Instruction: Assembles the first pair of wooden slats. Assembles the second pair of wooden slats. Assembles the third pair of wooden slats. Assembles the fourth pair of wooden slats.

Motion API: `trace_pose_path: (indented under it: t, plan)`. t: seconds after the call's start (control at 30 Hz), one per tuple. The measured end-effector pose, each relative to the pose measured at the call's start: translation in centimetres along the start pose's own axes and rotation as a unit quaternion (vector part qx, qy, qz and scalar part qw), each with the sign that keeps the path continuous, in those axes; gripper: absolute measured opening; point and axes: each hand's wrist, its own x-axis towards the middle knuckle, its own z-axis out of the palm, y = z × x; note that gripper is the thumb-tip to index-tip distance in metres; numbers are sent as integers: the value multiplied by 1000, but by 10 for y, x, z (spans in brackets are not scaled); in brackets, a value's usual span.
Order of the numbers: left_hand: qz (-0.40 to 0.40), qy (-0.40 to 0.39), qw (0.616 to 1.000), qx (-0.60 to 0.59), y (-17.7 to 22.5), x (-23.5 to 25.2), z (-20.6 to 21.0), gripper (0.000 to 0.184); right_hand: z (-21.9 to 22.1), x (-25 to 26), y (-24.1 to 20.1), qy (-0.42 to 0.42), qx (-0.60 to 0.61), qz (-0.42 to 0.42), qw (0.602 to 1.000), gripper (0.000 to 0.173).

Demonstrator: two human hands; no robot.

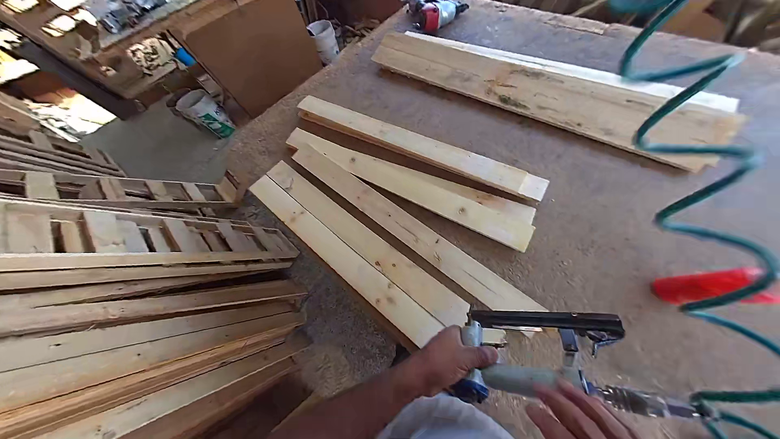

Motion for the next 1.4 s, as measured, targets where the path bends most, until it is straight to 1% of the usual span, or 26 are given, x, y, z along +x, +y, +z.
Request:
trace_pose_path:
  t: [0.03,0.07,0.1,0.13,0.17,0.2,0.23,0.3,0.37,0.4,0.43,0.47,0.5,0.53,0.57,0.6,0.63,0.67,0.73,0.83,0.93,1.03,1.17,1.27,1.4]
  plan:
    - [-13,7,997,82,1,-3,0,58,13,7,-4,-65,-39,16,997,45]
    - [-35,9,986,166,2,-5,3,67,29,15,-7,-131,-80,66,986,57]
    - [-65,4,969,239,5,-6,8,73,45,23,-8,-209,-117,143,960,66]
    - [-91,-5,954,285,6,-4,14,73,57,34,-5,-311,-127,235,912,69]
    - [-112,-16,946,303,2,1,19,68,67,40,4,-380,-102,302,868,66]
    - [-130,-27,947,291,-7,8,22,63,76,36,15,-407,-58,344,844,65]
    - [-145,-42,953,262,-18,15,23,60,83,26,25,-407,-22,366,837,63]
    - [-171,-80,958,215,-35,25,25,64,92,5,40,-398,22,370,839,63]
    - [-164,-125,952,228,-36,26,21,67,93,-13,50,-381,64,356,851,66]
    - [-129,-129,947,265,-32,25,16,66,93,-21,55,-368,86,353,856,66]
    - [-77,-107,939,319,-28,25,7,62,93,-28,60,-357,106,353,858,64]
    - [1,-50,921,386,-29,29,-5,56,93,-33,64,-344,122,360,859,62]
    - [96,29,883,459,-35,38,-21,48,95,-38,67,-332,130,368,859,61]
    - [180,94,830,519,-41,50,-39,44,99,-41,69,-320,128,375,861,60]
    - [251,138,780,557,-47,63,-57,44,102,-43,69,-312,123,382,861,59]
    - [308,165,734,583,-53,78,-74,45,103,-42,69,-313,117,388,859,59]
    - [345,181,694,605,-58,91,-86,47,102,-39,68,-322,109,395,854,61]
    - [357,187,664,629,-62,101,-95,51,101,-34,67,-337,97,401,847,62]
    - [341,184,634,670,-73,114,-103,64,99,-22,67,-358,82,409,835,63]
    - [298,197,616,702,-84,121,-102,77,98,-8,73,-378,68,395,834,60]
    - [271,207,599,724,-87,123,-100,78,102,3,81,-405,63,377,831,54]
    - [297,227,599,708,-87,125,-101,72,102,11,88,-424,66,363,827,53]
    - [311,245,601,694,-86,126,-100,67,97,12,89,-433,56,354,827,59]
    - [321,251,605,684,-87,128,-101,66,90,16,88,-448,54,360,816,54]
    - [331,252,610,675,-89,130,-104,65,83,17,78,-394,105,381,830,53]
